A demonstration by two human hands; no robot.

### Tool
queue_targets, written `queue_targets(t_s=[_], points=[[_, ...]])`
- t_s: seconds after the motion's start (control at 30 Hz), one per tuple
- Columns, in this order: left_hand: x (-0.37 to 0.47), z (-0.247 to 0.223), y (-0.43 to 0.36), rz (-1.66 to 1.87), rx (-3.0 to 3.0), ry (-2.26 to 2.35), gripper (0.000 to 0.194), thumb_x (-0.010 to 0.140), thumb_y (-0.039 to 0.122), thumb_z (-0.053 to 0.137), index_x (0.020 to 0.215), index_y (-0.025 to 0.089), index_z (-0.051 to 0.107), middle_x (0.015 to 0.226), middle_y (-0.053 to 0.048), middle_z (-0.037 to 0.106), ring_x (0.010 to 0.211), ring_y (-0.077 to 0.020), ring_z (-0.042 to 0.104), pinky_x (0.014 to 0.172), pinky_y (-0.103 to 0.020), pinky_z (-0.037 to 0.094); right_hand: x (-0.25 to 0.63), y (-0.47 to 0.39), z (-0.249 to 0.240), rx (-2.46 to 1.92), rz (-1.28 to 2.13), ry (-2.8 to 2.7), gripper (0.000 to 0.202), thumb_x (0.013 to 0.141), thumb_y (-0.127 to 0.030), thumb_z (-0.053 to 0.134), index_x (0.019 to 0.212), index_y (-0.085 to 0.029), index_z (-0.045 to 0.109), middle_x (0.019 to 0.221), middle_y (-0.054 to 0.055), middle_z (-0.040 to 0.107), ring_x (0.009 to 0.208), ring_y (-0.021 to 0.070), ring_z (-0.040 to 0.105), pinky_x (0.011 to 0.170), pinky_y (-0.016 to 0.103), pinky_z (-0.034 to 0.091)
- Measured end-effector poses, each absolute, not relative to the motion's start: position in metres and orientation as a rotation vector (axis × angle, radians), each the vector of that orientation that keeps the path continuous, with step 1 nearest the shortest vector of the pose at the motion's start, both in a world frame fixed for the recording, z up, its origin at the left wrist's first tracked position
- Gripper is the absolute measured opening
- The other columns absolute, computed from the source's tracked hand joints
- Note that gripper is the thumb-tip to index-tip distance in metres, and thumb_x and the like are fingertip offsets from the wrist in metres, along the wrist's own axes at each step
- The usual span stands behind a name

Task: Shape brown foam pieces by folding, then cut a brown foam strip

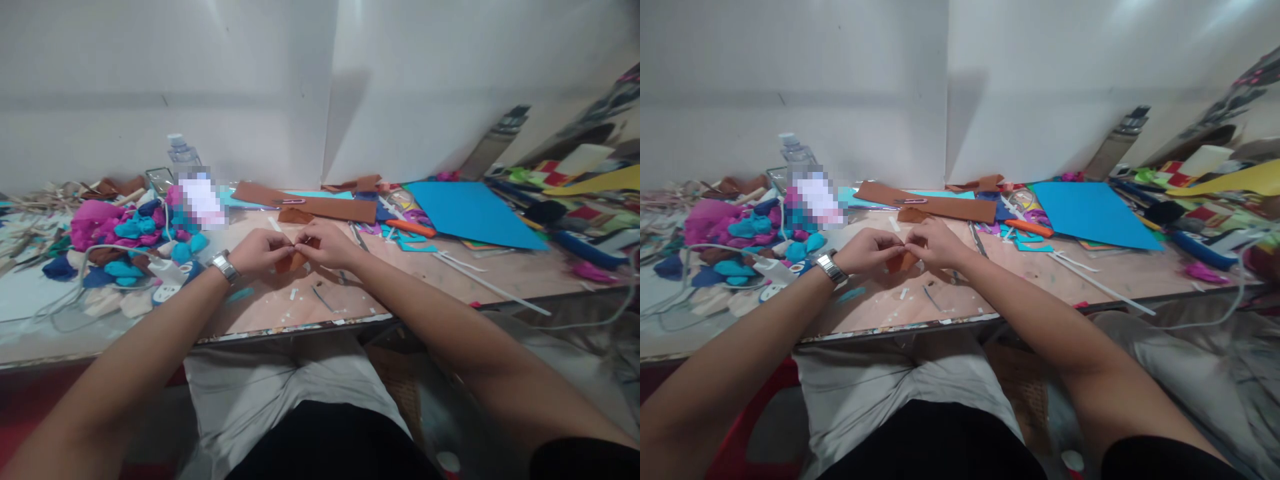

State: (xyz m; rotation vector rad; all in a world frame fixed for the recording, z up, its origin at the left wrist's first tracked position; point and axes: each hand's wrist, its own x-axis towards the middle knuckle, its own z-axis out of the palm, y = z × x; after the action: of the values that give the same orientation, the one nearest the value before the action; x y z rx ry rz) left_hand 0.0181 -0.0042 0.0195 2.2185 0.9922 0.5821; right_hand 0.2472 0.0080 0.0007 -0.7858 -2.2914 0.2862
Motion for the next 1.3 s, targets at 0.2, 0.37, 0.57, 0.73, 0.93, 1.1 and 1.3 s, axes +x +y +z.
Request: queue_targets(t_s=[0.2, 0.37, 0.57, 0.73, 0.93, 1.1, 1.3], points=[[0.017, 0.019, -0.001, 0.532, 2.129, 0.948, 0.04, 0.097, 0.047, 0.059, 0.075, 0.016, 0.071, 0.072, -0.004, 0.076, 0.064, -0.0149, 0.069, 0.064, -0.024, 0.049, 0.246, 0.006, 0.003, -0.793, 0.282, -2.26, 0.01, 0.088, -0.024, 0.065, 0.083, -0.019, 0.072, 0.079, 0.003, 0.074, 0.075, 0.0184, 0.063, 0.075, 0.032, 0.043], [0.017, 0.018, 0.0, 0.547, 2.027, 0.894, 0.039, 0.095, 0.047, 0.06, 0.077, 0.015, 0.072, 0.072, -0.006, 0.075, 0.065, -0.0155, 0.068, 0.065, -0.025, 0.051, 0.247, 0.006, 0.003, -0.75, 0.249, -2.233, 0.009, 0.088, -0.026, 0.068, 0.087, -0.021, 0.075, 0.082, 0.002, 0.076, 0.079, 0.0193, 0.064, 0.083, 0.034, 0.044], [0.017, 0.017, 0.003, 0.639, 1.922, 0.906, 0.028, 0.086, 0.04, 0.067, 0.085, 0.013, 0.075, 0.071, -0.004, 0.071, 0.064, -0.0143, 0.064, 0.064, -0.026, 0.05, 0.247, 0.007, 0.002, -0.697, 0.129, -2.245, 0.009, 0.089, -0.026, 0.07, 0.09, -0.023, 0.079, 0.081, 0.002, 0.077, 0.083, 0.0202, 0.064, 0.088, 0.038, 0.039], [0.018, 0.016, 0.003, 0.666, 1.765, 0.917, 0.019, 0.079, 0.031, 0.067, 0.081, 0.013, 0.073, 0.063, 0.0, 0.062, 0.056, -0.0098, 0.053, 0.056, -0.022, 0.042, 0.247, 0.007, 0.0, -0.657, 0.064, -2.261, 0.01, 0.089, -0.025, 0.071, 0.094, -0.024, 0.08, 0.081, 0.003, 0.077, 0.086, 0.021, 0.065, 0.09, 0.04, 0.039], [0.019, 0.02, 0.0, 0.599, 1.817, 0.924, 0.044, 0.089, 0.052, 0.065, 0.069, 0.013, 0.064, 0.062, -0.002, 0.061, 0.058, -0.0108, 0.054, 0.058, -0.023, 0.042, 0.247, 0.007, -0.001, -0.657, 0.03, -2.292, 0.009, 0.089, -0.025, 0.07, 0.09, -0.023, 0.079, 0.08, 0.003, 0.076, 0.086, 0.0213, 0.065, 0.092, 0.041, 0.038], [0.016, 0.018, 0.004, 0.631, 1.948, 0.956, 0.048, 0.089, 0.059, 0.066, 0.082, 0.012, 0.072, 0.069, -0.005, 0.066, 0.062, -0.0126, 0.057, 0.06, -0.024, 0.042, 0.246, 0.005, 0.001, -0.725, 0.067, -2.278, 0.01, 0.09, -0.026, 0.07, 0.091, -0.022, 0.079, 0.08, 0.004, 0.075, 0.087, 0.0224, 0.063, 0.091, 0.041, 0.038], [0.015, 0.009, 0.008, 0.724, 2.105, 0.976, 0.041, 0.093, 0.053, 0.064, 0.091, 0.014, 0.077, 0.077, -0.006, 0.071, 0.067, -0.014, 0.06, 0.062, -0.025, 0.044, 0.244, 0.004, 0.002, -0.815, 0.139, -2.257, 0.012, 0.091, -0.028, 0.068, 0.087, -0.022, 0.077, 0.08, 0.004, 0.074, 0.091, 0.024, 0.062, 0.091, 0.041, 0.037]])
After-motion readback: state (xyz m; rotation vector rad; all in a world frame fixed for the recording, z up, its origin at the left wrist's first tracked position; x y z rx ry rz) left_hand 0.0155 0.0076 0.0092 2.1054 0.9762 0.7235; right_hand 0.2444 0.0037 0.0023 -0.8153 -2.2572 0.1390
